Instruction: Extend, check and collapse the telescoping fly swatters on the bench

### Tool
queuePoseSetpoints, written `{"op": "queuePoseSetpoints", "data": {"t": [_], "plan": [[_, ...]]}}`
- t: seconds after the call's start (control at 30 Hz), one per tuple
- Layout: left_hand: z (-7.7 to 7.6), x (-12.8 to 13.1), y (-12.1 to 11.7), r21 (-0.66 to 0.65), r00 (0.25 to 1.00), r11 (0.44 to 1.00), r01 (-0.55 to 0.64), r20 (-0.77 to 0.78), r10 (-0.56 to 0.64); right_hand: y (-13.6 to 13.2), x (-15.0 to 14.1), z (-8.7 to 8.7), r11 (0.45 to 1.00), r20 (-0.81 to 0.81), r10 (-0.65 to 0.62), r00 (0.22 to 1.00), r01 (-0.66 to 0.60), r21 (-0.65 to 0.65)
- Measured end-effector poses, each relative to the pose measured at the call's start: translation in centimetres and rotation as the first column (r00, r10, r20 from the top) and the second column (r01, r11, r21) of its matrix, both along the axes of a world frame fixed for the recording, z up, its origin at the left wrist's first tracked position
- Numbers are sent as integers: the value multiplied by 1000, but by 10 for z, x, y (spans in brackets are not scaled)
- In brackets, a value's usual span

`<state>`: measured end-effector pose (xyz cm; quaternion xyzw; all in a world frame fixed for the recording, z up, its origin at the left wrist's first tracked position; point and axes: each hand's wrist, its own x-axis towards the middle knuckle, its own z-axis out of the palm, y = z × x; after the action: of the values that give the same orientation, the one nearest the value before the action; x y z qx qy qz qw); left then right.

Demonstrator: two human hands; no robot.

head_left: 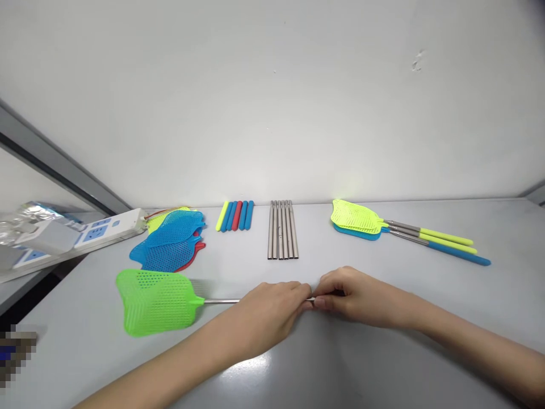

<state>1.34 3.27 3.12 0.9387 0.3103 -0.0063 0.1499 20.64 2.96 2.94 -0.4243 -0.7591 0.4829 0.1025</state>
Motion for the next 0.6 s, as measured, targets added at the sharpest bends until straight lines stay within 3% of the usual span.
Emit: {"op": "queuePoseSetpoints", "data": {"t": [0.3,0.6], "plan": [[-15,6,-1,7,996,997,-70,47,70,0,1,-5,1000,29,18,999,-18,1],[-26,8,4,174,998,983,-59,28,55,7,4,-6,998,-2,11,1000,-11,-58]]}}
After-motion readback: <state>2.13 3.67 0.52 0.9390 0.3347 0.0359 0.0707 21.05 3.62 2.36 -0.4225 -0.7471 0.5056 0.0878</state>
